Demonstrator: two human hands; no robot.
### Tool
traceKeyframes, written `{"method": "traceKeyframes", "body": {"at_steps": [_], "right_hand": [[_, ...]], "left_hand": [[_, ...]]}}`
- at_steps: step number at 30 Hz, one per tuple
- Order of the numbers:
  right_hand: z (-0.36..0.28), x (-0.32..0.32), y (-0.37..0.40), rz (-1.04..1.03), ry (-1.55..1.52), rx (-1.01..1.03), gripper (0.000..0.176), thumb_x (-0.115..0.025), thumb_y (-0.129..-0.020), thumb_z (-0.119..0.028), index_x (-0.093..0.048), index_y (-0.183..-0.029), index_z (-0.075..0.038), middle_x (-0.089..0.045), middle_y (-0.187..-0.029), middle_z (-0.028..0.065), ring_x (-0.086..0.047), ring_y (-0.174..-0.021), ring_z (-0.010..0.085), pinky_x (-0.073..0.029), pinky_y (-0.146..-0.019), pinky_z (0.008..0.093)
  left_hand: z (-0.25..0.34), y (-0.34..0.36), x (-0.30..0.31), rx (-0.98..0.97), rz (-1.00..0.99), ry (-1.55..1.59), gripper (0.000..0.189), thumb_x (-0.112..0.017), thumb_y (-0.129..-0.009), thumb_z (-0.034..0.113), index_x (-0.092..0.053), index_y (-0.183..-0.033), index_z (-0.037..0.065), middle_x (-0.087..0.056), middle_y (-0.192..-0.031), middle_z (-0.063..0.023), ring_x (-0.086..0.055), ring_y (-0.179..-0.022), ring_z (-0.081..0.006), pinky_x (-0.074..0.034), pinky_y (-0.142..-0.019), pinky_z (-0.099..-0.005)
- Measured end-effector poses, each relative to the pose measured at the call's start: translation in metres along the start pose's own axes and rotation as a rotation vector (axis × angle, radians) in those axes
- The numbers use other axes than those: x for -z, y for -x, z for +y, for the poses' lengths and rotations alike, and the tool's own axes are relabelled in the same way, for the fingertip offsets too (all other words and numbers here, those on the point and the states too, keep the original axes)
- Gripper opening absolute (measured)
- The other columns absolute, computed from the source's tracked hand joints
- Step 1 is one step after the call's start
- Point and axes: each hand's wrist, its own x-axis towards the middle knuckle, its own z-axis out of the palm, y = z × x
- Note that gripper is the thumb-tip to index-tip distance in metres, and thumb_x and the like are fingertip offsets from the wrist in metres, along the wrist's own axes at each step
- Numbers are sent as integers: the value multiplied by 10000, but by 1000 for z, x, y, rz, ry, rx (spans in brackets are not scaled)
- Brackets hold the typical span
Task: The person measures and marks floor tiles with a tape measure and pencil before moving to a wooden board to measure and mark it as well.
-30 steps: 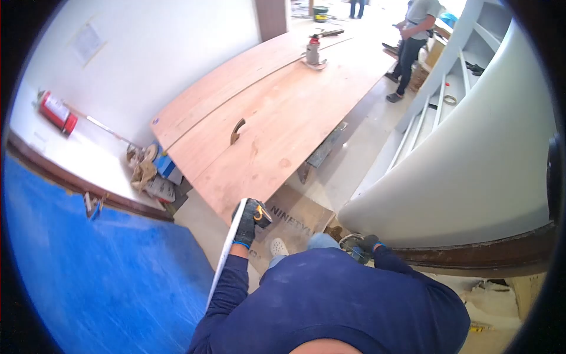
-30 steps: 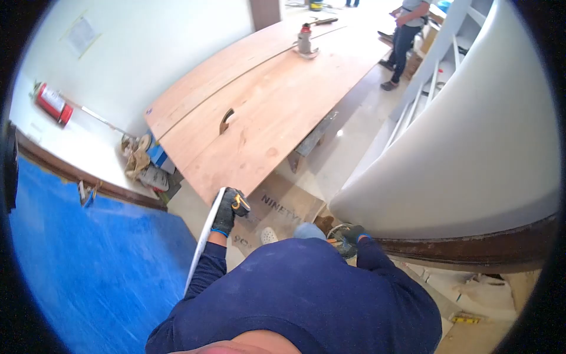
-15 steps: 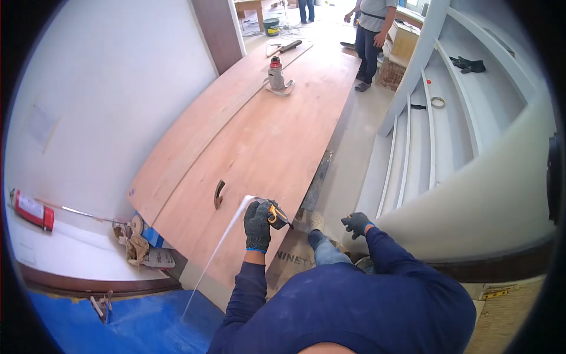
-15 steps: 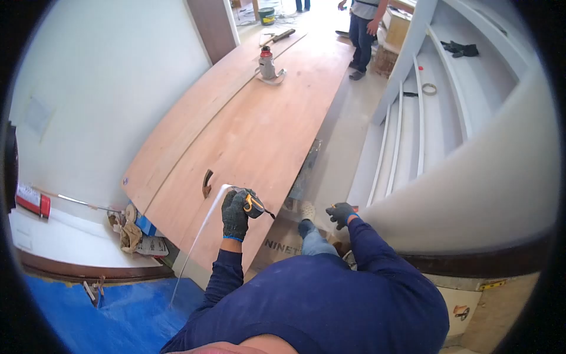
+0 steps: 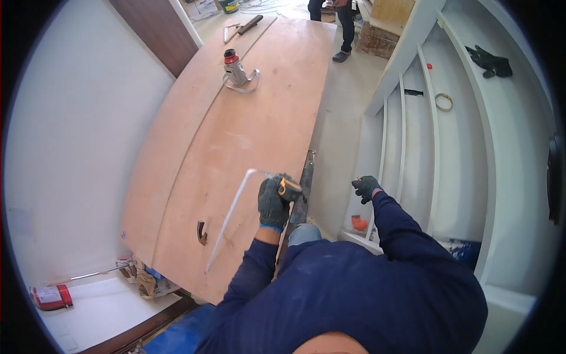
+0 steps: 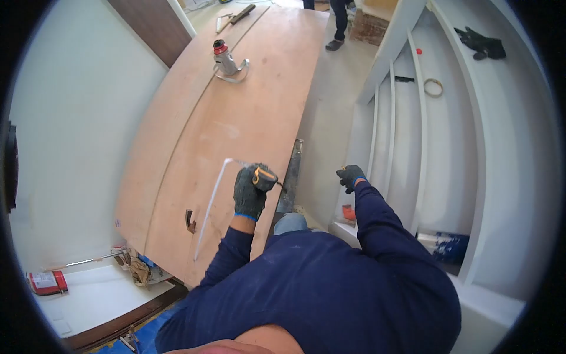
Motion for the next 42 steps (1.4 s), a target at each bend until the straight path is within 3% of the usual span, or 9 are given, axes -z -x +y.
{"method": "traceKeyframes", "body": {"at_steps": [2, 8, 10, 26, 29, 33, 35, 36, 42], "right_hand": [[1, 24, 5, 15, -516, -379, 320, -726, -777, -213, -624, -1061, -107, -703, -894, 122, -682, -761, 299, -545, -678, 438], [46, 5, 14, 421, 507, 425, 342, -612, -869, -361, -617, -972, -35, -669, -743, 130, -628, -513, 276, -534, -485, 412], [10, 13, 14, 197, -799, -429, 378, -562, -890, -391, -608, -966, -23, -655, -706, 109, -589, -440, 229, -511, -429, 369], [93, 1, 40, 382, -1173, -452, 361, -549, -939, -320, -619, -1126, -19, -681, -831, 140, -661, -637, 204, -540, -557, 316], [125, -30, 36, 407, -191, -132, 259, -534, -915, -296, -617, -1042, -86, -675, -824, 140, -671, -773, 299, -533, -652, 416], [112, 14, 21, 196, -44, -188, 247, -505, -927, -308, -619, -1049, -125, -680, -823, 124, -670, -728, 284, -529, -626, 407], [109, 85, -22, 261, -436, -312, 260, -505, -932, -297, -622, -1031, -87, -673, -796, 105, -652, -630, 219, -521, -574, 377], [91, 137, -50, 322, -1217, -689, 291, -511, -936, -296, -623, -1005, -36, -663, -775, 90, -619, -569, 160, -508, -527, 329], [86, 342, -166, 388, -1269, -406, 312, -521, -940, -301, -622, -994, -11, -654, -765, 89, -615, -545, 157, -504, -509, 286]], "left_hand": [[-11, -43, -13, -10, -119, 118, 224, -503, -922, 190, -607, -1012, 13, -641, -913, -91, -636, -844, -205, -535, -751, -332], [22, -121, -64, -6, -137, 92, 226, -515, -908, 182, -600, -997, -8, -632, -898, -101, -630, -821, -226, -533, -765, -363], [23, -134, -63, -41, 96, 20, 230, -523, -909, 185, -593, -1013, -8, -635, -929, -105, -638, -857, -224, -535, -785, -354], [-76, -285, -127, 221, -15, -204, 245, -531, -898, 206, -594, -1036, 14, -639, -960, -114, -638, -884, -217, -538, -778, -338], [-115, -343, -165, 225, -111, -169, 225, -483, -910, 204, -593, -965, 15, -625, -857, -89, -625, -797, -203, -523, -725, -314], [-139, -397, -218, 291, -19, -187, 237, -494, -908, 225, -604, -958, 21, -635, -848, -99, -631, -786, -214, -534, -709, -344], [-145, -427, -247, 371, -34, -125, 241, -504, -908, 231, -609, -976, 25, -643, -870, -96, -641, -810, -220, -549, -751, -360], [-151, -440, -260, 425, -56, -82, 243, -509, -908, 234, -611, -985, 28, -645, -881, -93, -645, -823, -222, -554, -774, -367], [-171, -519, -389, 447, -349, 86, 234, -517, -880, 216, -618, -975, 27, -639, -872, -92, -641, -815, -224, -549, -761, -372]]}}
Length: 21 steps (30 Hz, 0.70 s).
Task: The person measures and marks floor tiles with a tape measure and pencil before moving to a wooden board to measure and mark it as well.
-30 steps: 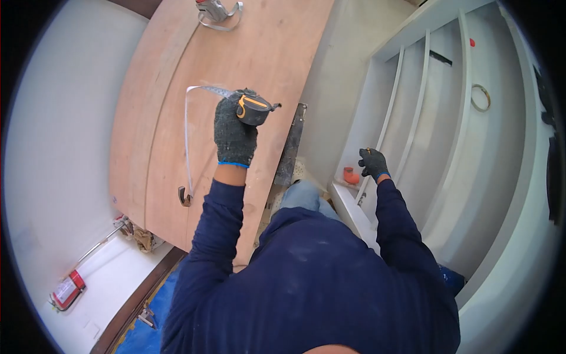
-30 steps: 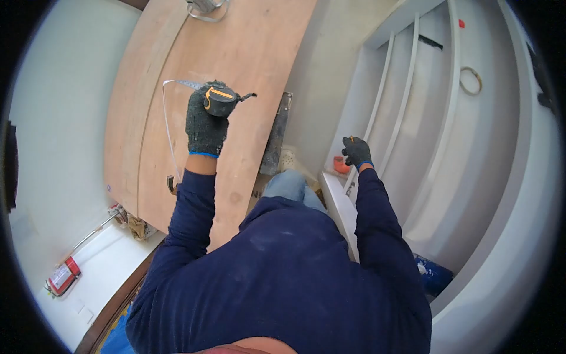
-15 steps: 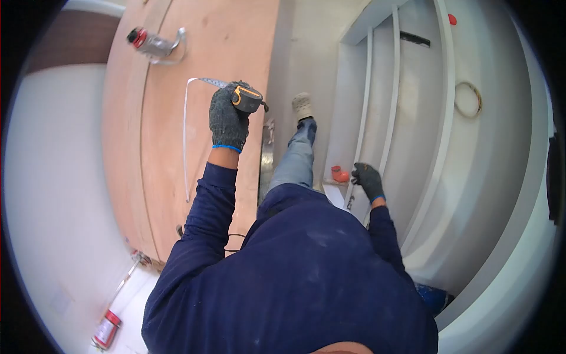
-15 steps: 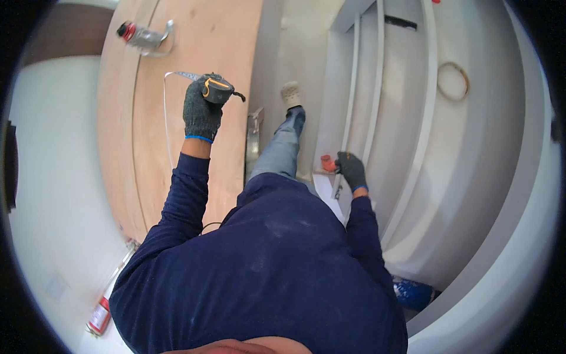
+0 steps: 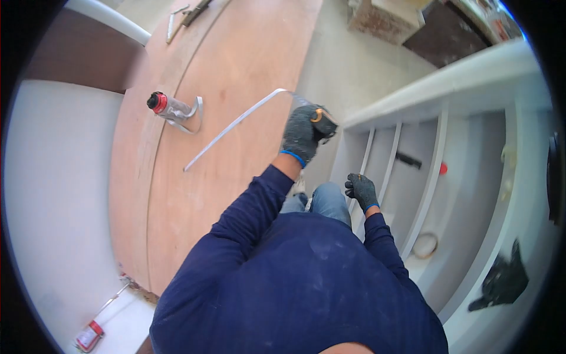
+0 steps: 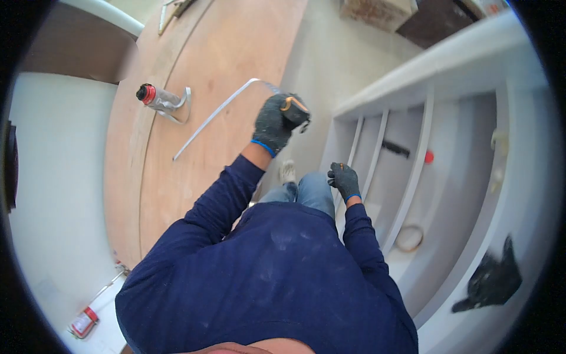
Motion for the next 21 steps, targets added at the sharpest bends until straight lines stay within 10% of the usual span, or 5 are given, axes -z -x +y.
{"method": "traceKeyframes", "body": {"at_steps": [3, 7, 10, 12, 21], "right_hand": [[-66, 17, -77, -163, 684, 450, 323, -528, -937, -327, -629, -1001, -27, -664, -776, 91, -639, -541, 179, -520, -505, 303], [-169, 12, -160, -29, 308, 85, 145, -627, -853, -188, -585, -917, -64, -618, -676, 72, -601, -528, 191, -445, -427, 343], [-200, 32, -261, -169, 625, 343, 277, -567, -889, -327, -606, -832, -59, -626, -654, 88, -604, -496, 223, -458, -435, 375], [-255, 37, -291, -142, 885, 504, 358, -549, -902, -406, -611, -779, -75, -622, -634, 91, -599, -475, 236, -453, -425, 386], [-441, 108, -394, 98, 578, -112, 295, -569, -886, -360, -612, -932, -71, -665, -746, 118, -674, -620, 291, -532, -499, 464]], "left_hand": [[5, -61, -48, -130, 94, 58, 154, -522, -888, 196, -615, -931, 82, -625, -854, -56, -640, -777, -163, -554, -695, -323], [28, -119, -91, -117, 180, 146, 189, -561, -859, 234, -604, -986, 101, -620, -890, -57, -647, -814, -191, -572, -678, -362], [17, -159, -79, -137, 179, 107, 193, -521, -899, 228, -608, -983, 79, -639, -893, -70, -653, -840, -206, -564, -749, -370], [14, -231, -56, -44, -224, 214, 213, -505, -920, 246, -609, -999, 79, -644, -929, -81, -657, -853, -226, -559, -781, -390], [107, -352, -196, -16, -16, 23, 217, -493, -939, 262, -596, -1007, 84, -642, -960, -94, -652, -904, -235, -557, -822, -412]]}}
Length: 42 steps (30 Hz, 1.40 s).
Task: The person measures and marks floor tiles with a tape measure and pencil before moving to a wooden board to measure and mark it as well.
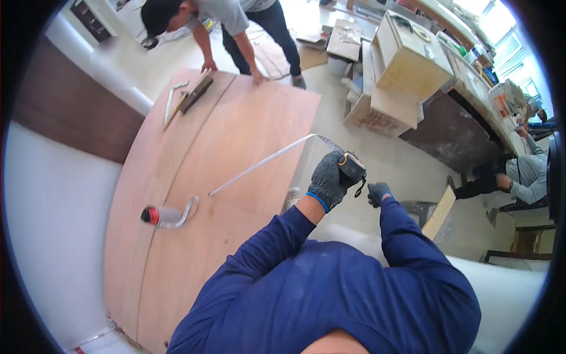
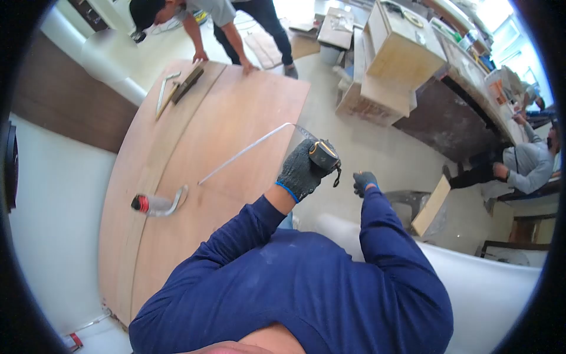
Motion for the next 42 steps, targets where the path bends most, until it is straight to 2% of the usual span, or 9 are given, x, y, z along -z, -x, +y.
{"method": "traceKeyframes", "body": {"at_steps": [3, 5, 7, 11, 18, 28, 30, 33, 42], "right_hand": [[28, 40, -44, -29, 27, -75, 274, -558, -893, -344, -587, -912, -73, -647, -740, 120, -665, -613, 295, -522, -494, 447], [52, 80, -89, 134, 959, 727, 287, -525, -907, -346, -560, -872, -63, -631, -734, 122, -647, -582, 293, -499, -465, 433], [54, 72, -61, 89, -376, -147, 297, -565, -899, -349, -543, -916, -53, -598, -686, 127, -603, -493, 280, -457, -405, 432], [101, 76, -34, 143, -402, -257, 327, -498, -905, -369, -547, -813, -59, -588, -674, 131, -589, -475, 268, -451, -384, 416], [283, 53, -189, 6, 899, 60, 324, -529, -898, -399, -615, -863, -88, -704, -802, 85, -678, -661, 227, -524, -621, 388], [-129, 225, -263, 140, 799, 660, 309, -553, -878, -407, -626, -860, -107, -701, -797, 103, -677, -670, 245, -514, -605, 410], [-210, 244, -277, 59, -31, 295, 270, -596, -839, -393, -616, -843, -124, -685, -774, 112, -672, -697, 281, -509, -609, 435], [-265, 257, -311, 39, 190, 476, 214, -621, -815, -339, -608, -838, -127, -664, -755, 121, -653, -690, 332, -507, -606, 456], [-341, 215, -459, 48, 667, 701, 139, -567, -851, -271, -614, -929, -167, -652, -756, 127, -657, -712, 345, -513, -616, 463]], "left_hand": [[21, -87, -17, 65, -143, 235, 217, -498, -942, 270, -592, -999, 82, -636, -948, -106, -651, -887, -248, -558, -801, -422], [51, -139, -57, 123, -75, 209, 228, -486, -948, 269, -592, -993, 73, -632, -932, -109, -649, -857, -254, -556, -776, -420], [66, -180, -70, 130, -183, 277, 250, -470, -959, 284, -593, -993, 68, -629, -925, -108, -648, -844, -256, -556, -775, -424], [96, -250, -123, 107, -150, 348, 172, -499, -921, 244, -556, -922, 82, -598, -835, -75, -631, -756, -219, -555, -687, -389], [103, -416, -160, 255, -195, 403, 136, -495, -895, 238, -546, -922, 115, -596, -812, -58, -631, -716, -225, -553, -669, -408], [117, -638, -214, 275, -204, 248, 217, -486, -944, 285, -560, -1015, 93, -609, -953, -77, -624, -869, -260, -544, -763, -449], [124, -684, -208, 187, -347, 225, 192, -513, -939, 263, -573, -1007, 93, -613, -967, -69, -628, -896, -250, -552, -790, -439], [167, -709, -201, -473, -478, -1163, 172, -541, -922, 229, -583, -985, 75, -619, -936, -70, -640, -861, -231, -564, -779, -407], [224, -921, -37, -80, -112, -862, 150, -606, -874, 189, -636, -913, 46, -649, -909, -98, -648, -826, -224, -552, -717, -362]]}}
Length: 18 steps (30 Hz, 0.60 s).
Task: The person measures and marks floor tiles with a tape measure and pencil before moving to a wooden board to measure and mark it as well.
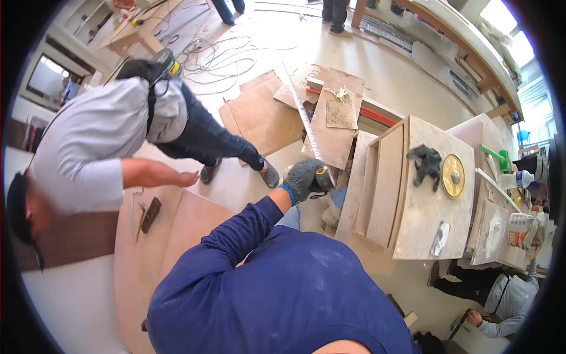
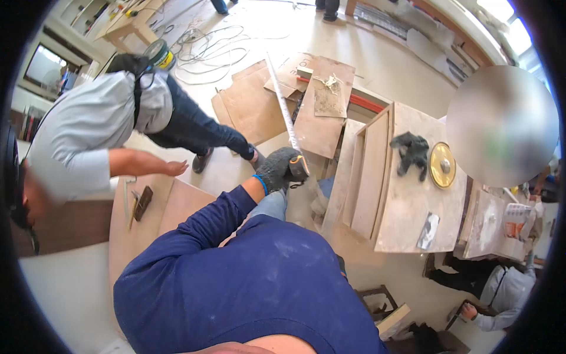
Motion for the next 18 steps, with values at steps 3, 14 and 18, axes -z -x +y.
{"method": "traceKeyframes", "body": {"at_steps": [3, 14, 18], "right_hand": [[-18, 13, -46, -29, -29, -59, 142, -567, -849, -274, -612, -934, -169, -654, -762, 130, -659, -720, 345, -514, -619, 464], [-107, 147, -303, -56, -81, 108, 175, -616, -802, -274, -615, -938, -164, -659, -794, 160, -661, -748, 361, -520, -636, 476], [-121, 189, -405, -204, -281, -69, 243, -685, -732, -282, -616, -918, -143, -661, -814, 168, -657, -774, 380, -520, -667, 489]], "left_hand": [[57, -47, 54, -335, 31, -942, 211, -627, -846, 203, -644, -980, 42, -655, -925, -107, -648, -865, -239, -542, -776, -342], [188, -224, 201, 136, 395, -69, 211, -616, -882, 227, -671, -943, 33, -651, -825, -35, -618, -720, -113, -518, -636, -257], [228, -271, 246, 81, 450, -88, 200, -622, -882, 210, -679, -955, 33, -657, -835, -27, -614, -729, -105, -506, -646, -243]]}}
